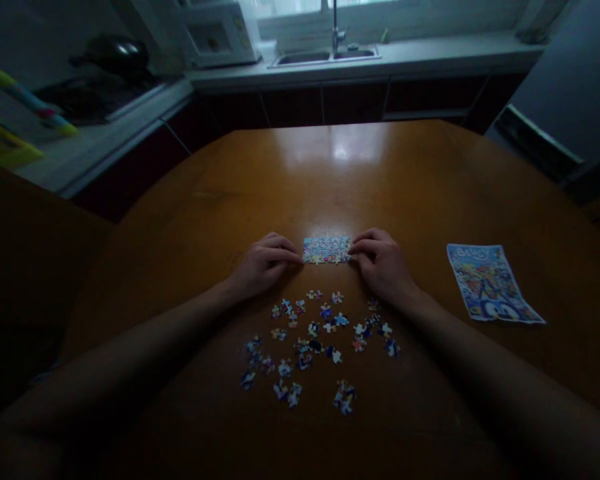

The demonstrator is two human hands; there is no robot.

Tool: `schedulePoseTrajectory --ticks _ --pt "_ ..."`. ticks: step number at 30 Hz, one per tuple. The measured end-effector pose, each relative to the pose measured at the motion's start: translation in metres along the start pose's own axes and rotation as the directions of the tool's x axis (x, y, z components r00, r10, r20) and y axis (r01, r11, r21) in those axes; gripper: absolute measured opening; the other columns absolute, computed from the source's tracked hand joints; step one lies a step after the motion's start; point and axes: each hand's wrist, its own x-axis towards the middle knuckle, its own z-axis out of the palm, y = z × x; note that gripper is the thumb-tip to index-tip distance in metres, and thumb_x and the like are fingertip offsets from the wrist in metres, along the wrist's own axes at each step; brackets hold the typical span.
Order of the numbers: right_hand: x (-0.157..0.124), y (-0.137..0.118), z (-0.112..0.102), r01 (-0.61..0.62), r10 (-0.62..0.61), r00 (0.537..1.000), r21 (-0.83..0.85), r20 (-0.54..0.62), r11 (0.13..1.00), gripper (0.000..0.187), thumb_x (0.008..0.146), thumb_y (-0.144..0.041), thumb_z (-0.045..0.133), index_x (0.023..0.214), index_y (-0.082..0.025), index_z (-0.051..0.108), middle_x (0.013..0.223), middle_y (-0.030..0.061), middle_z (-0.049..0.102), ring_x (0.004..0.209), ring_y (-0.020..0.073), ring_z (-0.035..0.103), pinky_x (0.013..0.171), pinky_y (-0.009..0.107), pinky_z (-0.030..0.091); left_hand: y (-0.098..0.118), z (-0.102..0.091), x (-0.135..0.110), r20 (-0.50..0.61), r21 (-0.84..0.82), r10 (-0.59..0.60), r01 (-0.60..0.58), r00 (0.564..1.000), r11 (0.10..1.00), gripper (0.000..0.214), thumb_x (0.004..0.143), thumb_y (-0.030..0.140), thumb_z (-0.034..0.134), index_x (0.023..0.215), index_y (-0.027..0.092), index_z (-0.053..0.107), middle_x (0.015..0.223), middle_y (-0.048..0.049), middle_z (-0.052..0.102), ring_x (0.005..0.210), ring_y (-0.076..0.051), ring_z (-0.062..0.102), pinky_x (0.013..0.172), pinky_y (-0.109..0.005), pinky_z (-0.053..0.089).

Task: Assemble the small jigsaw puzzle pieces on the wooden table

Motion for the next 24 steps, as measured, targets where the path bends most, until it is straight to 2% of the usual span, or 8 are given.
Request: schedulePoseTrajectory --ticks 13,16,18,20,22,24 --pt "0.000 0.000 0.000 -0.006 0.006 1.000 -0.007 0.002 1.000 0.013 0.085 -0.017 0.062 0.078 -0.022 0.073 0.094 0.0073 0.069 0.093 0.0240 0.064 0.085 0.043 0.052 0.000 0.000 0.000 -0.002 -0.021 -0.019 0.019 1.000 1.000 0.027 0.087 0.005 0.055 0.083 0.020 0.077 0.088 -0.0044 0.071 0.086 -0.017 0.061 0.080 -0.033 0.049" --pt "0.000 -0.006 -0.004 0.064 -0.065 0.998 -0.059 -0.011 0.996 0.013 0.086 -0.016 0.062 0.085 -0.022 0.073 0.094 0.0081 0.068 0.094 0.0252 0.063 0.084 0.044 0.052 0.000 -0.001 0.000 0.002 -0.012 -0.015 0.015 1.000 1.000 0.027 0.086 0.006 0.054 0.083 0.021 0.077 0.088 -0.0042 0.071 0.087 -0.017 0.061 0.080 -0.034 0.050" --pt "-0.003 -0.016 -0.006 0.184 -0.184 0.983 -0.121 0.014 0.975 0.016 0.087 -0.014 0.061 0.093 -0.024 0.073 0.098 0.0088 0.067 0.096 0.0264 0.060 0.085 0.045 0.050 0.001 -0.001 0.000 0.002 -0.007 -0.014 0.014 1.000 1.000 0.027 0.087 0.006 0.054 0.083 0.021 0.077 0.088 -0.0041 0.071 0.086 -0.017 0.061 0.080 -0.033 0.050" --pt "-0.009 -0.032 -0.006 0.357 -0.340 0.932 -0.156 0.127 0.921 0.020 0.088 -0.013 0.062 0.100 -0.026 0.073 0.101 0.0083 0.067 0.098 0.0266 0.058 0.085 0.045 0.048 0.002 -0.001 0.001 0.002 -0.003 -0.019 0.019 1.000 1.000 0.027 0.088 0.007 0.054 0.083 0.021 0.076 0.088 -0.0041 0.071 0.086 -0.017 0.061 0.081 -0.034 0.050" --pt "-0.017 -0.049 -0.003 0.538 -0.487 0.819 -0.112 0.304 0.835 0.019 0.091 -0.015 0.062 0.101 -0.027 0.072 0.099 0.0069 0.067 0.094 0.0248 0.056 0.085 0.043 0.046 0.002 -0.001 0.001 0.000 -0.001 -0.021 0.021 1.000 1.000 0.026 0.088 0.008 0.054 0.083 0.021 0.076 0.088 -0.0041 0.071 0.086 -0.017 0.061 0.081 -0.034 0.050" --pt "-0.024 -0.062 0.001 0.641 -0.557 0.706 -0.058 0.438 0.766 0.014 0.093 -0.017 0.062 0.099 -0.026 0.071 0.099 0.0060 0.067 0.094 0.0235 0.054 0.086 0.041 0.044 0.002 -0.001 0.001 -0.006 -0.003 -0.024 0.024 1.000 1.000 0.026 0.088 0.007 0.054 0.083 0.021 0.076 0.087 -0.0040 0.070 0.086 -0.017 0.061 0.082 -0.034 0.050"
